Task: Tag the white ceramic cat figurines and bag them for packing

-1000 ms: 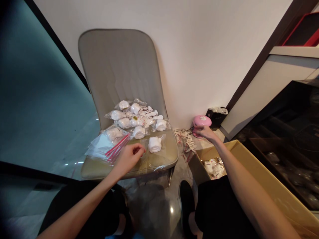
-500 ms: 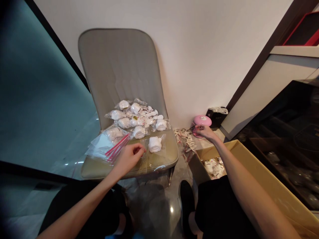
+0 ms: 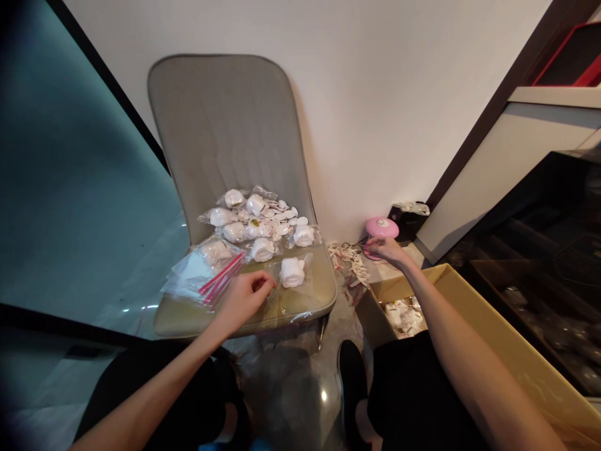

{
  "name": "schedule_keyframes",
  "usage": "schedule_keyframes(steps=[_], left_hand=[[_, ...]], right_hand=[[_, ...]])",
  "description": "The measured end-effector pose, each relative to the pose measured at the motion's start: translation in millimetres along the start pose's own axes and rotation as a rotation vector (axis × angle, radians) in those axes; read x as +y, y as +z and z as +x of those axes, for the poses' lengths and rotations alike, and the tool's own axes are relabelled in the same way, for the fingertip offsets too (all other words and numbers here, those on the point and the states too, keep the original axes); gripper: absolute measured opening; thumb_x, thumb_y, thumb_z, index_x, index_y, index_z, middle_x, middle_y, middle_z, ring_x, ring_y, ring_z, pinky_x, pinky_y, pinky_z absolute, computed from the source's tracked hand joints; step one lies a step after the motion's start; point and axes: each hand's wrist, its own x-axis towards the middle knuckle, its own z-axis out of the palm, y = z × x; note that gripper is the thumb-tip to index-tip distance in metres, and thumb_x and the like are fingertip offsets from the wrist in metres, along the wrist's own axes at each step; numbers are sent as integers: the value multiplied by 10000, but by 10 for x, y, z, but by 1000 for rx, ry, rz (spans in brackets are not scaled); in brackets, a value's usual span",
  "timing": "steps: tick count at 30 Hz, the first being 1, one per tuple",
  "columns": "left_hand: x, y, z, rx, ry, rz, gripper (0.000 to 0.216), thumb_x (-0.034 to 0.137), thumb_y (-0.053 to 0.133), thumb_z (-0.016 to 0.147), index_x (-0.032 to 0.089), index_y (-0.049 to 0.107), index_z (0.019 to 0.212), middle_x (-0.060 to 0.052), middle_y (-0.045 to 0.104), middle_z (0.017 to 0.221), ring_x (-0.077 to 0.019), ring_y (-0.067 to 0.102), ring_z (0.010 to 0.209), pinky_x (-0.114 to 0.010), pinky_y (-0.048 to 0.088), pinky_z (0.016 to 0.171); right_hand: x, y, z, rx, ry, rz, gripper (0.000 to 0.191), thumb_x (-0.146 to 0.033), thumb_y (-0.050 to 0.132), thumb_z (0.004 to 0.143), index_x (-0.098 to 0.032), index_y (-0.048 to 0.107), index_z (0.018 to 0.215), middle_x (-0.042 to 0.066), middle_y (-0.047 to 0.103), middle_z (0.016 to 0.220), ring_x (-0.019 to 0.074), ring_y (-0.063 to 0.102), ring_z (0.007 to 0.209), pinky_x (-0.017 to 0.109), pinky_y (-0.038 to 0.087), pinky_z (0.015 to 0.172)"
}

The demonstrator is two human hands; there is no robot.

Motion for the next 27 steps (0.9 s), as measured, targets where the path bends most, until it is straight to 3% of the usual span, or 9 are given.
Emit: schedule_keyframes(steps=[5, 10, 18, 23, 27], left_hand=[[2, 8, -6, -1, -5, -10, 227, 281, 539, 835, 175, 696, 710, -3, 663, 639, -135, 557, 592, -240, 322, 572], [-2, 6, -11, -7, -3, -9, 216, 269, 538, 832, 175, 694, 716, 0, 663, 643, -132, 555, 596, -239, 320, 575], [-23, 16, 2, -3, 9, -12, 229, 283, 532, 842, 172, 694, 724, -1, 657, 643, -136, 554, 603, -241, 317, 576], [-11, 13, -1, -6, 1, -8, 228, 280, 530, 843, 172, 694, 727, 3, 657, 643, -131, 546, 597, -238, 314, 574], [-8, 6, -6, -5, 1, -10, 223, 276, 533, 840, 173, 692, 723, 4, 657, 644, -128, 545, 599, -235, 316, 574]], right_hand=[[1, -15, -16, -54, -61, 3, 348, -262, 832, 599, -161, 666, 888, 68, 731, 812, 191, 699, 765, 288, 563, 729], [24, -23, 20, -23, -84, -51, 398, -273, 843, 584, -157, 674, 925, 87, 738, 887, 204, 696, 801, 305, 560, 746], [50, -12, 32, -10, -84, -12, 481, -281, 848, 600, -168, 652, 1024, 71, 743, 860, 192, 701, 787, 290, 557, 743], [80, -17, 62, -42, -30, 77, 356, -233, 841, 588, -175, 644, 879, 45, 732, 764, 178, 699, 719, 269, 570, 696], [74, -28, 74, -50, 17, 49, 229, -175, 812, 630, -161, 670, 809, 74, 741, 801, 185, 705, 746, 276, 590, 728]])
